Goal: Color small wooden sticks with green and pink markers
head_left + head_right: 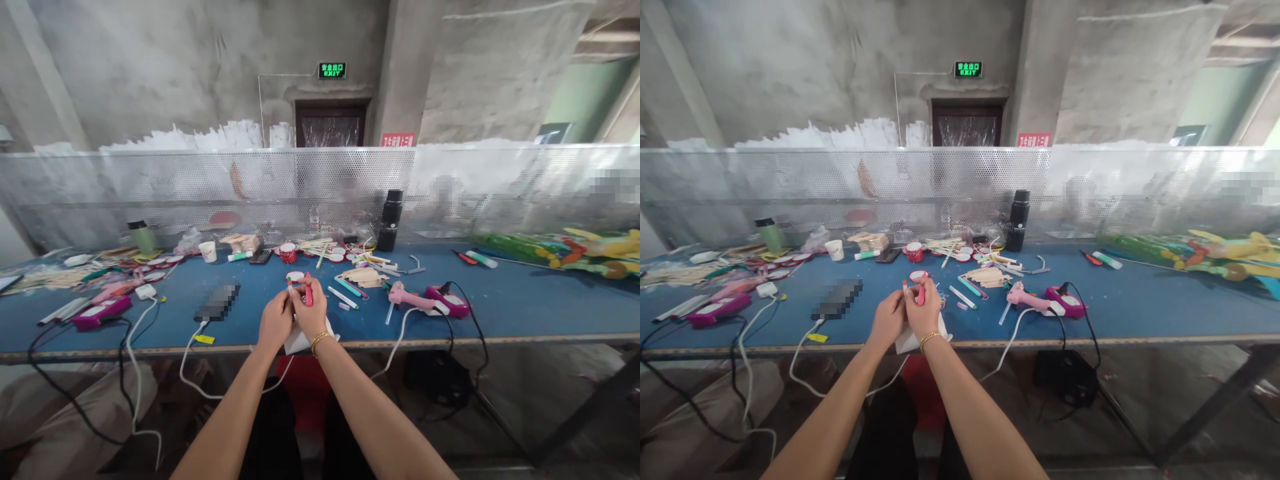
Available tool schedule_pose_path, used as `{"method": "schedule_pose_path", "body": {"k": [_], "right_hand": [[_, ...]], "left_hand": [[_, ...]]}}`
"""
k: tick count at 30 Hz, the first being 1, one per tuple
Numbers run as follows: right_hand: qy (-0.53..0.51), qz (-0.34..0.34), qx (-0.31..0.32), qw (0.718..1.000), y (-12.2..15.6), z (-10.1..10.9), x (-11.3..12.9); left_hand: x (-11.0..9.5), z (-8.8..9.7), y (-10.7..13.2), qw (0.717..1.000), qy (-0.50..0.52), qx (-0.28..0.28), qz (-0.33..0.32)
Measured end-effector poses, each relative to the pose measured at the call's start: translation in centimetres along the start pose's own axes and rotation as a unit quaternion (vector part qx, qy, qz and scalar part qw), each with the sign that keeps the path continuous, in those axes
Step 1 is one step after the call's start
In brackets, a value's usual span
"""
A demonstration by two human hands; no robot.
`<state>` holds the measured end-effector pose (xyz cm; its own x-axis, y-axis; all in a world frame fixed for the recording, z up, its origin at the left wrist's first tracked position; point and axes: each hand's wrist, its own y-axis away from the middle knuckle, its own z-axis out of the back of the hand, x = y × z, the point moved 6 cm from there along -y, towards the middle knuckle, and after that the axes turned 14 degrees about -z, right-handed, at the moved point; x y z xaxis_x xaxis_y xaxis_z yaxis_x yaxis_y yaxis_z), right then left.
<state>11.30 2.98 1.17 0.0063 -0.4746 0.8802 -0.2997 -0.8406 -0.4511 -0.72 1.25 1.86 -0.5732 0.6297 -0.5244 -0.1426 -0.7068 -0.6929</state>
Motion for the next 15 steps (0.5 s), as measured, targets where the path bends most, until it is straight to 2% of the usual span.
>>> {"method": "schedule_pose_path", "body": {"k": [15], "right_hand": [[-0.002, -0.009, 0.007, 1.000, -0.25, -0.10, -0.03]], "left_hand": [[0.00, 0.10, -0.13, 1.000, 0.002, -0.004, -0.008]]}}
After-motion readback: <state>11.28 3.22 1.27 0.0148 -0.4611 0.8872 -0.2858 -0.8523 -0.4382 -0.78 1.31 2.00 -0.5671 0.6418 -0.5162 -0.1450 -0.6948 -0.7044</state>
